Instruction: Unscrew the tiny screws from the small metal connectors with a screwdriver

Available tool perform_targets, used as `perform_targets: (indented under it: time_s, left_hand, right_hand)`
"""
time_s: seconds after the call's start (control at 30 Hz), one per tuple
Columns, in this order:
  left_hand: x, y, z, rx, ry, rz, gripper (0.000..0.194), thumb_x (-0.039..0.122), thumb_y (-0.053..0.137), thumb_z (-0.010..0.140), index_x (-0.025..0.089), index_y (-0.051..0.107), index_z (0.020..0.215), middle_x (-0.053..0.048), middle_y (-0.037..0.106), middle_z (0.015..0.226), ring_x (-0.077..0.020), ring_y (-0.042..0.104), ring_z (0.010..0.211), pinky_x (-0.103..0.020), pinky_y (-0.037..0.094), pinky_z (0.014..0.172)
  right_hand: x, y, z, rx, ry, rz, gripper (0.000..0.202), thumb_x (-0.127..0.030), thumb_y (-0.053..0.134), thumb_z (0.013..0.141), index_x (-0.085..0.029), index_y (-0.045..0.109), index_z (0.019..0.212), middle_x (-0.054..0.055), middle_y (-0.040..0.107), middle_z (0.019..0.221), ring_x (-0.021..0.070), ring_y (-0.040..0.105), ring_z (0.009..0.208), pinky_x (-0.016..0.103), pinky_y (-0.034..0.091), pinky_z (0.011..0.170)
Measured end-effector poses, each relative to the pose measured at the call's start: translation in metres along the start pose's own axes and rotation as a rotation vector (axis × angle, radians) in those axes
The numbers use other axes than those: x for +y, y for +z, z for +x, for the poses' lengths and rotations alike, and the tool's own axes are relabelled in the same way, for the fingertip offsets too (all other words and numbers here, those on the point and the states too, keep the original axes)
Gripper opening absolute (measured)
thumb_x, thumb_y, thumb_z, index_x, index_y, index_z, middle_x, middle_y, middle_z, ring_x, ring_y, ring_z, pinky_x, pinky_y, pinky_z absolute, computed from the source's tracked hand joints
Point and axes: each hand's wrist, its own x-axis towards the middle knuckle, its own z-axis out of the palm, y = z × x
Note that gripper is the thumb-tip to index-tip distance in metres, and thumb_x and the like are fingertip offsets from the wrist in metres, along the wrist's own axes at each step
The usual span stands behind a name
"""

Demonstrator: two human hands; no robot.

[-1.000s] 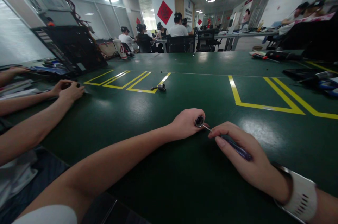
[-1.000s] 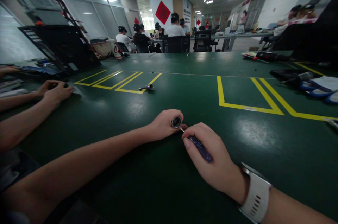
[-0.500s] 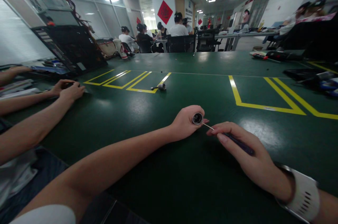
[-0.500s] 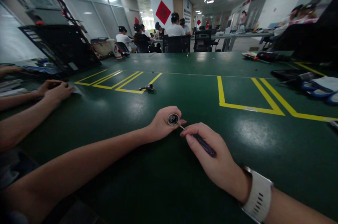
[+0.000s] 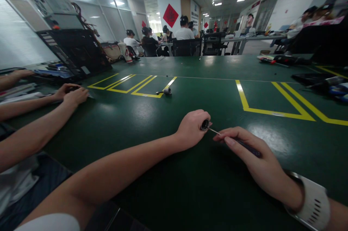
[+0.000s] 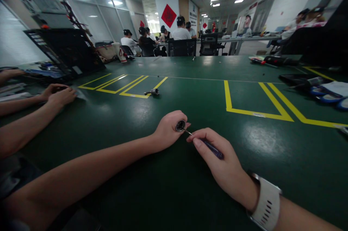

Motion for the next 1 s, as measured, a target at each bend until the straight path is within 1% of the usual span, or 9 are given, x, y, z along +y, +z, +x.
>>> perform_targets:
  time_s: [0.1,0.33,0.5,0.57,0.73,0.9,1.0]
  left_hand:
    - [0.001,0.0,0.0,0.012,0.004,0.029,0.012,0.019,0.053,0.081,0.017,0.05,0.07,0.001,0.052,0.07,-0.0116,0.047,0.066,-0.024,0.036,0.06]
    - [-0.002,-0.001,0.001,0.044,-0.031,-0.176,0.019,0.029,0.059,0.078,0.017,0.049,0.067,0.003,0.05,0.066,-0.0093,0.046,0.06,-0.022,0.036,0.056]
    - [-0.002,0.001,0.001,0.021,-0.022,-0.286,0.022,0.03,0.06,0.076,0.016,0.047,0.065,0.003,0.048,0.063,-0.0081,0.045,0.057,-0.021,0.036,0.054]
    - [-0.002,0.0,0.001,0.023,-0.035,-0.262,0.021,0.029,0.059,0.077,0.016,0.047,0.065,0.003,0.048,0.064,-0.0083,0.045,0.058,-0.021,0.036,0.055]
    - [-0.003,0.0,0.0,0.072,-0.084,-0.121,0.015,0.024,0.059,0.077,0.017,0.049,0.068,0.003,0.05,0.067,-0.0098,0.047,0.061,-0.023,0.036,0.057]
    - [-0.002,0.0,-0.001,0.018,-0.026,-0.036,0.013,0.019,0.054,0.08,0.017,0.049,0.068,0.002,0.051,0.069,-0.0112,0.047,0.065,-0.024,0.036,0.059]
    - [-0.001,-0.002,0.0,0.023,-0.013,-0.057,0.015,0.019,0.054,0.08,0.017,0.048,0.066,0.002,0.049,0.067,-0.0108,0.046,0.063,-0.024,0.035,0.058]
  right_hand:
    - [-0.002,0.0,0.0,-0.016,0.016,0.001,0.02,-0.035,0.05,0.086,-0.024,0.066,0.092,0.004,0.069,0.091,0.0207,0.064,0.087,0.035,0.053,0.074]
    - [0.005,0.0,-0.001,-0.035,0.038,0.091,0.021,-0.036,0.05,0.087,-0.024,0.065,0.096,0.005,0.067,0.098,0.0214,0.062,0.095,0.039,0.049,0.084]
    - [0.013,0.0,-0.002,-0.034,0.049,0.218,0.02,-0.034,0.051,0.087,-0.023,0.064,0.097,0.006,0.067,0.101,0.0222,0.06,0.099,0.042,0.047,0.089]
    - [0.014,0.001,-0.002,-0.022,0.056,0.224,0.019,-0.034,0.051,0.087,-0.023,0.064,0.097,0.006,0.067,0.099,0.0223,0.06,0.099,0.042,0.046,0.089]
    - [0.011,0.002,-0.002,-0.009,0.085,0.192,0.021,-0.036,0.051,0.087,-0.023,0.065,0.094,0.005,0.067,0.095,0.0218,0.061,0.094,0.04,0.048,0.085]
    - [0.005,0.003,0.0,-0.037,0.108,0.128,0.021,-0.038,0.051,0.086,-0.024,0.065,0.092,0.004,0.068,0.093,0.0206,0.062,0.092,0.037,0.048,0.082]
    - [0.005,0.002,0.0,-0.046,0.104,0.149,0.021,-0.038,0.051,0.086,-0.024,0.065,0.092,0.003,0.068,0.094,0.0204,0.062,0.093,0.037,0.048,0.083]
